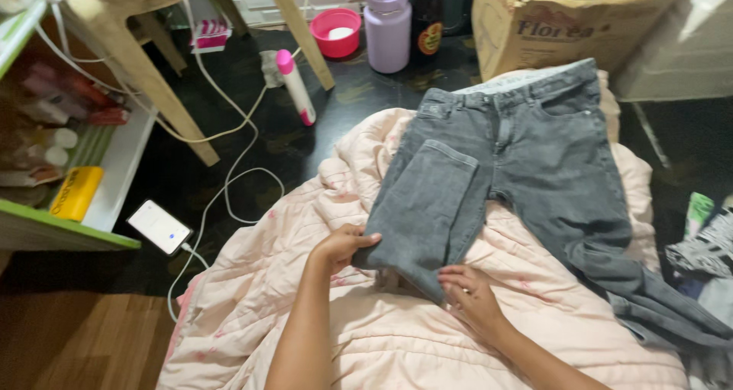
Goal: The person folds a pair of light-colored jeans on a bed, then places them on a stack of other folded clothes. The person then unfolds a pair of dark gray jeans, lays them flat, and folds them neatly on the bed.
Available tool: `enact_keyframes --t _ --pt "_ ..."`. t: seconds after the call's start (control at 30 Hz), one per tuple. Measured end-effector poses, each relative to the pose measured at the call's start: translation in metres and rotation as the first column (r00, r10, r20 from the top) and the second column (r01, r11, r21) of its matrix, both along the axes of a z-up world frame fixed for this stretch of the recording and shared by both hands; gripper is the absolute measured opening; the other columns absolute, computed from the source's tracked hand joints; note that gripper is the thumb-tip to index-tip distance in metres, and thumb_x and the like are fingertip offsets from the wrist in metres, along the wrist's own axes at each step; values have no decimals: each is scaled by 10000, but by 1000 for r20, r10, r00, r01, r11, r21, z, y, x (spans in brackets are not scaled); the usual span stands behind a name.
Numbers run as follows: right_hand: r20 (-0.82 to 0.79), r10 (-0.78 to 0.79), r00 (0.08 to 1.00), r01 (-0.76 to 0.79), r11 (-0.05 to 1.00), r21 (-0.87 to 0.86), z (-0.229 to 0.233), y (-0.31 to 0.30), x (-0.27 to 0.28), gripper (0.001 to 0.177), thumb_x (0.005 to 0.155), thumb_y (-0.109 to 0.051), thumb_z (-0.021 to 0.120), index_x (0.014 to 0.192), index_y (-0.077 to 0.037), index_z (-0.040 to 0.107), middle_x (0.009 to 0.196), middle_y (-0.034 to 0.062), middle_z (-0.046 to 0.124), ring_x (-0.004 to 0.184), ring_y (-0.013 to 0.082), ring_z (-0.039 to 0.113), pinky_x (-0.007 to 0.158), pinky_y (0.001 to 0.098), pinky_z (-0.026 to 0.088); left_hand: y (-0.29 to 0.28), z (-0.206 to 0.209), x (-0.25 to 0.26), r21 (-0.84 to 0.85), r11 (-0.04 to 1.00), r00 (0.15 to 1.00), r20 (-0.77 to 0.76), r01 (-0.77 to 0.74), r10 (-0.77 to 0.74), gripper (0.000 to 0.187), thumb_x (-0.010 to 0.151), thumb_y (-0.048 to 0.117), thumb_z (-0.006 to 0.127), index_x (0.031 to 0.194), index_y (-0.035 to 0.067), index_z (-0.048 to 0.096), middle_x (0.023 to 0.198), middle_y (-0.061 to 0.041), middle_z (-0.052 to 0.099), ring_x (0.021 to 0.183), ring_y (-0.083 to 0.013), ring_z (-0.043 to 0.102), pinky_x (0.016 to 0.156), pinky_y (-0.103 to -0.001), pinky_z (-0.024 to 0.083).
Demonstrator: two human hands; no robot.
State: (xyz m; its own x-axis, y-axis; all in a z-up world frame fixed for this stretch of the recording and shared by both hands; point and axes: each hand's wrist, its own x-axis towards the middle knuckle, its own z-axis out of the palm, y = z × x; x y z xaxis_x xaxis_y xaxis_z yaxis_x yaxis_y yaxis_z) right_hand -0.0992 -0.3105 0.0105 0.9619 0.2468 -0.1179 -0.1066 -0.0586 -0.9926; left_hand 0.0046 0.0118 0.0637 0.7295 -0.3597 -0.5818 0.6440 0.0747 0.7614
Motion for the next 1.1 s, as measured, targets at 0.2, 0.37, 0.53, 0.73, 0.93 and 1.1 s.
enact_keyframes --t 0.2,0.37,0.53,0.73,0.93,1.1 --pt "-474 -358 805 432 900 53 42 32 1 540 870 -190 710 1378 -82 559 867 28 629 479 95 462 385 261 319 -2 -4 4 84 996 1000 -4 30 -29 279 938 253 712 1070 8 731 870 -68 754 637 -151 684 529 -336 537" --pt "-645 -256 720 452 878 157 65 36 2 692 862 -163 703 1495 -127 426 795 37 643 498 139 501 417 294 362 4 -8 6 50 999 999 47 17 -20 327 958 288 707 1051 -24 729 890 -81 761 685 -154 709 579 -344 568" --pt "-706 -165 689 384 909 163 69 38 -1 707 877 -135 706 1519 -198 416 689 44 496 509 156 515 438 307 376 -1 -6 6 -11 1000 997 76 12 -11 339 965 285 692 1100 -23 731 973 -57 779 826 -129 725 771 -291 587" --pt "-690 -195 697 356 930 96 62 35 -1 587 897 -38 666 1452 -187 543 694 16 492 448 114 384 386 325 354 -4 15 6 487 868 987 62 100 -149 363 858 245 796 1138 33 704 910 -114 752 711 -185 696 635 -334 567" --pt "-410 -188 893 159 982 -104 46 41 -17 354 896 -142 702 1244 -98 752 817 -22 661 589 123 488 515 337 418 8 19 1 636 767 974 111 82 -197 469 768 48 849 1167 68 603 803 -128 704 657 -225 675 560 -359 539" --pt "33 16 999 6 802 -597 48 49 -31 553 792 -282 827 1300 -123 683 938 113 596 931 260 624 861 378 525 12 -1 -5 584 801 899 268 135 -347 264 855 16 713 1111 59 763 838 -115 768 714 -163 675 634 -329 523"
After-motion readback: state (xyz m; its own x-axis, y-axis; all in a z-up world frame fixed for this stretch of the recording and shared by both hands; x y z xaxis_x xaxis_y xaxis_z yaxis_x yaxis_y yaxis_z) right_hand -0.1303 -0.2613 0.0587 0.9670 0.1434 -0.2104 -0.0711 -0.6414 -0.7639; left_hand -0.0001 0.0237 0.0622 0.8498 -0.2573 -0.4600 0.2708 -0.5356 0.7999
